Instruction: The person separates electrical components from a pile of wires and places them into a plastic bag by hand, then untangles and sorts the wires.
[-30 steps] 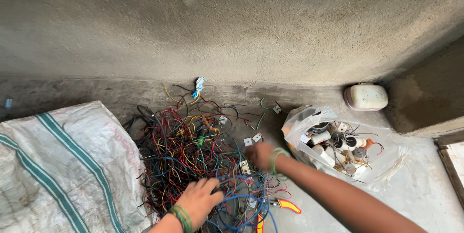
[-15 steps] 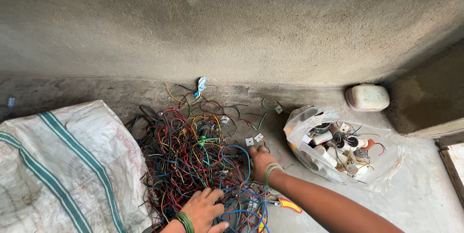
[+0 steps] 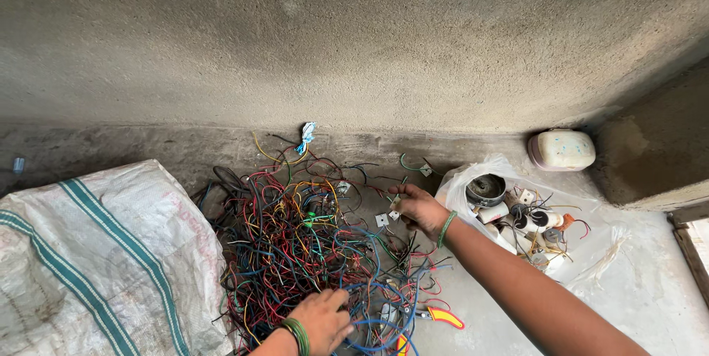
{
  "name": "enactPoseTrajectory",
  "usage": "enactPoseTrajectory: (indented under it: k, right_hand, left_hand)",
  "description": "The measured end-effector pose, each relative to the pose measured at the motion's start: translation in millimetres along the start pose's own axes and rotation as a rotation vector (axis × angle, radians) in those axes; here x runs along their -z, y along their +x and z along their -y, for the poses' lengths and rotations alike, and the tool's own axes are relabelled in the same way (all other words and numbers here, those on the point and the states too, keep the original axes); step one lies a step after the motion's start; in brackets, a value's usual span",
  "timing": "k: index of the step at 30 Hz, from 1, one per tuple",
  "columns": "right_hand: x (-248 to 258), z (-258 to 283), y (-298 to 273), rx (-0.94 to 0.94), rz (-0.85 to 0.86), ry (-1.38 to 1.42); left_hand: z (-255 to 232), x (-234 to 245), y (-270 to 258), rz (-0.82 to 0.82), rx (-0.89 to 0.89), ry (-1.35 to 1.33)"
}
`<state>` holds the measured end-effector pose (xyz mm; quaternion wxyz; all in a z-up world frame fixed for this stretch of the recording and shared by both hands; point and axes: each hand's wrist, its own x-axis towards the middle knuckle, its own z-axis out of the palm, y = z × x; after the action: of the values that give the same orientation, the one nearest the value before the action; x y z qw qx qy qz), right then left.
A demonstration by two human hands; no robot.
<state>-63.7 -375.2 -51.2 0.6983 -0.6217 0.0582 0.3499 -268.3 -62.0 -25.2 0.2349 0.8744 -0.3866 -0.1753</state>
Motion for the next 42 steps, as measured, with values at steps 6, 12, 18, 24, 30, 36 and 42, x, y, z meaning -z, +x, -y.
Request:
enactPoseTrajectory:
  k: [6,12,18,24,30,36,42]
  right_hand:
    - [-6,18,3,-0.054,-0.17,-0.885]
    - [-20,56,5,0.094,-0.167,-0.671]
    - [-12,33,42,0.468,-0.32,-1.046]
    - [-25,0,33,0.175,-0.123,-1.646]
    - [-12,-9,21,0.058,-0.15,-1.689]
    - [-6,-30,29,0.135,-0.192,-1.735]
    - [-7,-15,39,0.178,-0.514,-0.811]
  left_hand:
    - [-7,3,4,0.089,-0.019,-0.007]
    - [-34,62,35,0.287,0.149,-0.042]
    - [-53,67,72,0.303,0.508,-0.142]
    - [-32,46,98,0.465,0.472,-0.118]
    - [-35,46,98,0.543,0.472,-0.043]
    - [-40,55,109,0.703,0.551,-0.079]
    - [-35,50,116,0.741,0.523,-0.067]
